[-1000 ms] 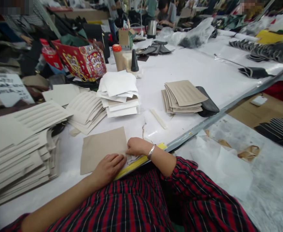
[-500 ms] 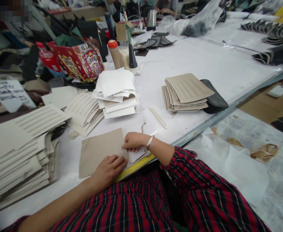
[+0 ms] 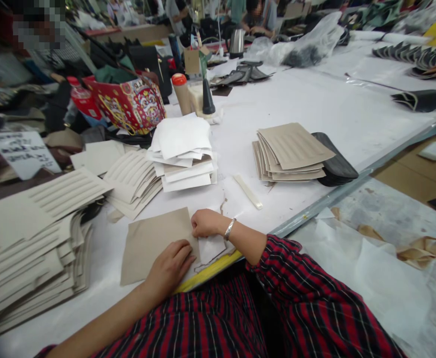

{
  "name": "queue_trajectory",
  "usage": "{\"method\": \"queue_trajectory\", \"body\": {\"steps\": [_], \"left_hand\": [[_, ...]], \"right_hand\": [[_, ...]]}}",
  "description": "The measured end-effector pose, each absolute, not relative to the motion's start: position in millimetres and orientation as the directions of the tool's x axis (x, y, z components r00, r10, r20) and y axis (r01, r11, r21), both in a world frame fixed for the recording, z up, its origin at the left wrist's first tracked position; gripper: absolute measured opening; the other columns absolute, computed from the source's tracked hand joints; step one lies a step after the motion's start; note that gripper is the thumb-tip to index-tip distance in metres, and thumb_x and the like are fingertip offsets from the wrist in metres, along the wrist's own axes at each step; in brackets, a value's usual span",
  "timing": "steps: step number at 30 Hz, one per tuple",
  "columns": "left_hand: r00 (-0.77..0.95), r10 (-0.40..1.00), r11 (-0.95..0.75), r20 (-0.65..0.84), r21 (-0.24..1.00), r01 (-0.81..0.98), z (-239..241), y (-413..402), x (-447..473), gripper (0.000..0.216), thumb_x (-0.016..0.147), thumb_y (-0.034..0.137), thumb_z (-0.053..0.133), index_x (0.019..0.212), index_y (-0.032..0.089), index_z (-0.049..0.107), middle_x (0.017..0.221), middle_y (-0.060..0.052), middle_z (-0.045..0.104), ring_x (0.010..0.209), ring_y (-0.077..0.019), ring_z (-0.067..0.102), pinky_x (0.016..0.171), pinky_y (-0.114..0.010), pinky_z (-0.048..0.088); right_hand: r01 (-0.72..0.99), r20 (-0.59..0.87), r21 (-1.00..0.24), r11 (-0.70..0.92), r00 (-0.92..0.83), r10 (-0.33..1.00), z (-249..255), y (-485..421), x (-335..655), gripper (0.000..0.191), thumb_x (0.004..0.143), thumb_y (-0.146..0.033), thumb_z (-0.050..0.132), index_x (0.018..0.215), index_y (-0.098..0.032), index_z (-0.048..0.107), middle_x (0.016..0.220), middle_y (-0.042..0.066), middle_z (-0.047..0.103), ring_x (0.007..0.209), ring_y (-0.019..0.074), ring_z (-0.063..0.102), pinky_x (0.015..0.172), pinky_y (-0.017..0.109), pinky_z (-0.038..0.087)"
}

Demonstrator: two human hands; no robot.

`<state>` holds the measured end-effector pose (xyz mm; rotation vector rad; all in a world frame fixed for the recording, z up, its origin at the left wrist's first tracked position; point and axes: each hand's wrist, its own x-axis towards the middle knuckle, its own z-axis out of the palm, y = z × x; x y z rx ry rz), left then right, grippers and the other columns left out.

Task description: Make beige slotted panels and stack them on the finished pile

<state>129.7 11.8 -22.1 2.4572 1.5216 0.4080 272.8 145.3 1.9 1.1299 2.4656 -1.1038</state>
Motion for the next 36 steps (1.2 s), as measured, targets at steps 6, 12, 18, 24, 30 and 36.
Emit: {"method": "queue_trajectory", "body": {"steps": [6,12,18,24,30,36], "left_hand": [[0.435,0.901,-0.422,0.007,0.254,0.870,-16,19,133,0.011,0.084,0.024,0.045,0.083,0.018,0.054,0.120,-0.009,0.050,0.090,-0.0199,0.052,0.080,-0.036,0.045],[0.439,0.893,-0.413,-0.099,0.210,0.886,-7,29,135,0.005,0.080,0.021,0.050,0.081,0.019,0.054,0.126,-0.008,0.047,0.090,-0.0213,0.053,0.079,-0.037,0.044],[0.419,0.878,-0.374,-0.234,0.213,0.903,-4,40,135,0.015,0.075,0.025,0.057,0.088,0.019,0.054,0.136,-0.012,0.036,0.097,-0.0244,0.054,0.079,-0.037,0.044],[0.414,0.867,-0.360,-0.278,0.227,0.905,0,46,141,0.021,0.073,0.022,0.057,0.094,0.018,0.056,0.137,-0.013,0.034,0.100,-0.0279,0.054,0.078,-0.040,0.045],[0.449,0.887,-0.363,-0.108,0.438,0.822,9,38,115,0.020,0.076,0.021,0.052,0.096,0.017,0.057,0.126,-0.012,0.048,0.099,-0.0233,0.055,0.083,-0.036,0.046],[0.173,0.932,-0.314,0.320,0.468,0.826,-19,-40,37,0.032,0.084,0.012,0.036,0.112,0.019,0.050,0.104,-0.008,0.056,0.098,-0.0177,0.051,0.088,-0.034,0.042]], "right_hand": [[0.693,-0.402,-0.560,0.454,-0.707,0.582,3,174,268,0.024,0.065,-0.031,0.054,0.077,-0.013,0.066,0.059,0.003,0.064,0.049,0.0102,0.053,0.046,0.018,0.035],[0.725,-0.438,-0.536,0.432,-0.677,0.592,5,189,258,0.022,0.065,-0.024,0.051,0.077,-0.013,0.066,0.059,0.003,0.064,0.048,0.0096,0.053,0.044,0.018,0.035],[0.728,-0.422,-0.483,0.487,-0.681,0.599,8,190,254,0.020,0.064,-0.028,0.055,0.071,-0.013,0.066,0.054,0.003,0.062,0.046,0.0108,0.052,0.043,0.019,0.034],[0.799,-0.332,-0.393,0.454,-0.584,0.741,4,194,246,0.023,0.070,-0.031,0.053,0.077,-0.012,0.064,0.068,0.008,0.065,0.063,0.0167,0.058,0.055,0.023,0.038],[0.831,-0.240,-0.359,0.425,-0.522,0.819,12,173,257,0.042,0.077,-0.032,0.052,0.112,-0.009,0.047,0.089,0.011,0.063,0.078,0.0200,0.058,0.067,0.027,0.041],[0.579,0.203,-0.448,0.681,-0.676,0.708,0,57,281,0.031,0.086,-0.015,0.034,0.112,-0.017,0.050,0.099,0.008,0.057,0.093,0.0166,0.050,0.084,0.030,0.040]]}}
